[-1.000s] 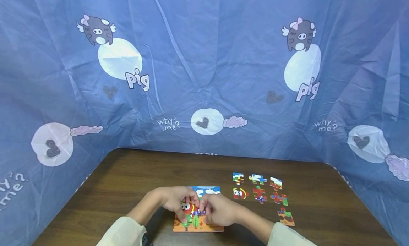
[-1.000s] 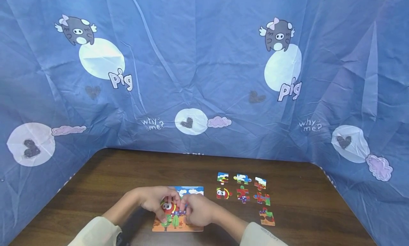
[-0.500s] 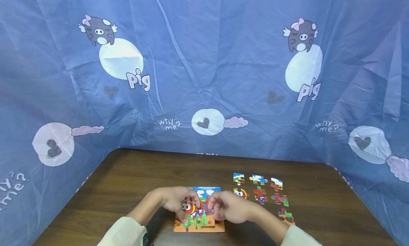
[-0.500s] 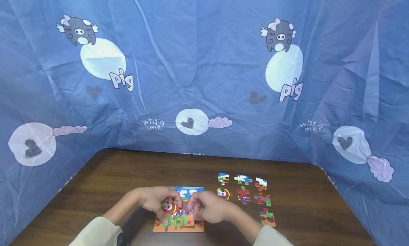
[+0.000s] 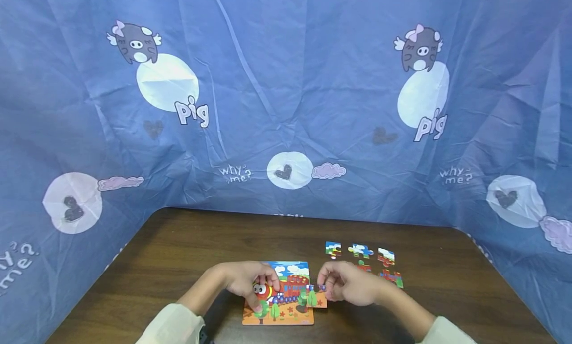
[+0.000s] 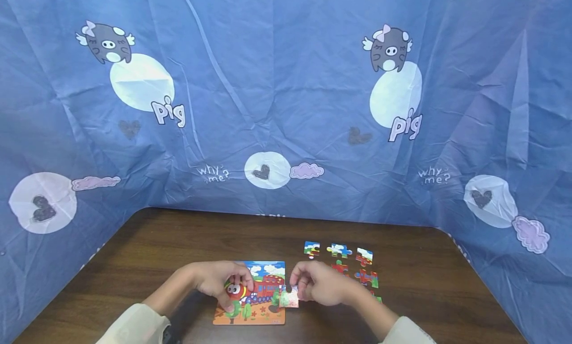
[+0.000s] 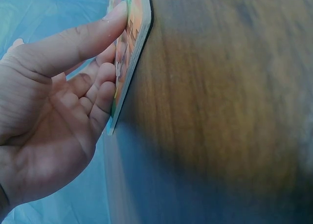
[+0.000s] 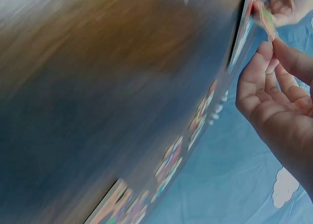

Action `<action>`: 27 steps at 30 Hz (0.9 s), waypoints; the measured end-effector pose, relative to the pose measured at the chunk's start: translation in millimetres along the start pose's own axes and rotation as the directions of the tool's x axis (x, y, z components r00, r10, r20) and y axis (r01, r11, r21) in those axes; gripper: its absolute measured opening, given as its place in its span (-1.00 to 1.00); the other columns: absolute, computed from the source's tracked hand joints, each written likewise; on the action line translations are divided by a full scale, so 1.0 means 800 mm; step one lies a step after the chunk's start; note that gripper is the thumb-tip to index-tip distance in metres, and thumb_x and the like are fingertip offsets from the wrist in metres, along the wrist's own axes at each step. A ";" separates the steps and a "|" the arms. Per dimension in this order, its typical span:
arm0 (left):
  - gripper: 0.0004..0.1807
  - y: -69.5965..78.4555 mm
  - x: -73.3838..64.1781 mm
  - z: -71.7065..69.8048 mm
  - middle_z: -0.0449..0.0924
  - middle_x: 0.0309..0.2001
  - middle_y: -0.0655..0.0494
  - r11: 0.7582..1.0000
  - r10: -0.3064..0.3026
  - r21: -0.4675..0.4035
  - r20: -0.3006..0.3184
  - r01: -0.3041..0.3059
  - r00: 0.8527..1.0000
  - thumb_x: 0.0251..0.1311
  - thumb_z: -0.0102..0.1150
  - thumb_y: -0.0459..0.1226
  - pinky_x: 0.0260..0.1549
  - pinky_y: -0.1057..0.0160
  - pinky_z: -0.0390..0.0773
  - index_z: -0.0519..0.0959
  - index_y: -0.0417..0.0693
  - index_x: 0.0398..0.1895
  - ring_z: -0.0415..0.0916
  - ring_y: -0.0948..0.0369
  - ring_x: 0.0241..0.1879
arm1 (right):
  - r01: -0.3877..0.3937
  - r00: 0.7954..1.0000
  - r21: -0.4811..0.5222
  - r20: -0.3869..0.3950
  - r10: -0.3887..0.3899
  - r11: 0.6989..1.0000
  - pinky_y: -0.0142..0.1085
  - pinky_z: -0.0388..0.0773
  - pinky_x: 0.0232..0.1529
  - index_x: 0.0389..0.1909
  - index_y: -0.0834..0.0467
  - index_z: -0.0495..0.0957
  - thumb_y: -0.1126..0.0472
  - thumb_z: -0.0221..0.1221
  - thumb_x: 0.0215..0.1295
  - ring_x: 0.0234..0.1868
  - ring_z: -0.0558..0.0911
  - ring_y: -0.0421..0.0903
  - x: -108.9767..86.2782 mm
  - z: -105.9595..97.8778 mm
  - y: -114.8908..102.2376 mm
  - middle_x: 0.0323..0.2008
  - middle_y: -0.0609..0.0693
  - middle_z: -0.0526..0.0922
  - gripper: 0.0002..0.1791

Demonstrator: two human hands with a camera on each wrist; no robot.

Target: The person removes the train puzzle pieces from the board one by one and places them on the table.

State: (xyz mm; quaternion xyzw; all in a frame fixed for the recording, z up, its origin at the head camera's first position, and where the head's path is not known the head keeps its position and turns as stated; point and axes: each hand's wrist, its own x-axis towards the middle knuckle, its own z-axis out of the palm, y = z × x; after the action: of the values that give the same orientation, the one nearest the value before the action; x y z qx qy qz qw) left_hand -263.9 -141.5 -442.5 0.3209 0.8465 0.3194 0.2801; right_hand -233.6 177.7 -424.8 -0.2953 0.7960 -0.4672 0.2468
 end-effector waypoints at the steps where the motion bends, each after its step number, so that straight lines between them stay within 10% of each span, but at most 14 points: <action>1: -0.45 0.000 0.000 0.000 0.50 -0.11 0.28 1.000 0.002 0.002 -0.001 -0.002 1.000 -0.15 0.61 -0.46 -0.02 0.26 0.45 0.63 0.19 -0.10 0.41 0.24 -0.10 | -0.004 1.000 0.000 -0.002 0.004 1.000 -0.36 0.55 -0.32 -0.09 0.29 0.51 0.65 0.09 0.17 -0.37 0.53 -0.14 -0.003 -0.003 0.002 -0.35 0.08 0.55 -0.67; 27: -0.45 0.000 -0.001 -0.001 0.51 -0.12 0.26 1.000 -0.003 -0.004 -0.001 0.003 1.000 -0.14 0.60 -0.47 -0.02 0.26 0.44 0.62 0.20 -0.10 0.41 0.23 -0.11 | -0.011 1.000 0.042 0.022 0.010 0.999 -0.39 0.50 -0.35 -0.04 0.39 0.44 0.70 -0.11 -0.01 -0.33 0.51 -0.16 -0.074 -0.058 0.057 -0.34 0.06 0.49 -0.52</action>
State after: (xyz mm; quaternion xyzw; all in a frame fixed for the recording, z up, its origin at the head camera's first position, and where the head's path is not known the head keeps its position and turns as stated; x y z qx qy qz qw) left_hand -263.7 -142.3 -441.6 0.3190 0.8464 0.3208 0.2809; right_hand -233.7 264.7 -437.6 -0.2911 0.7847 -0.4792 0.2641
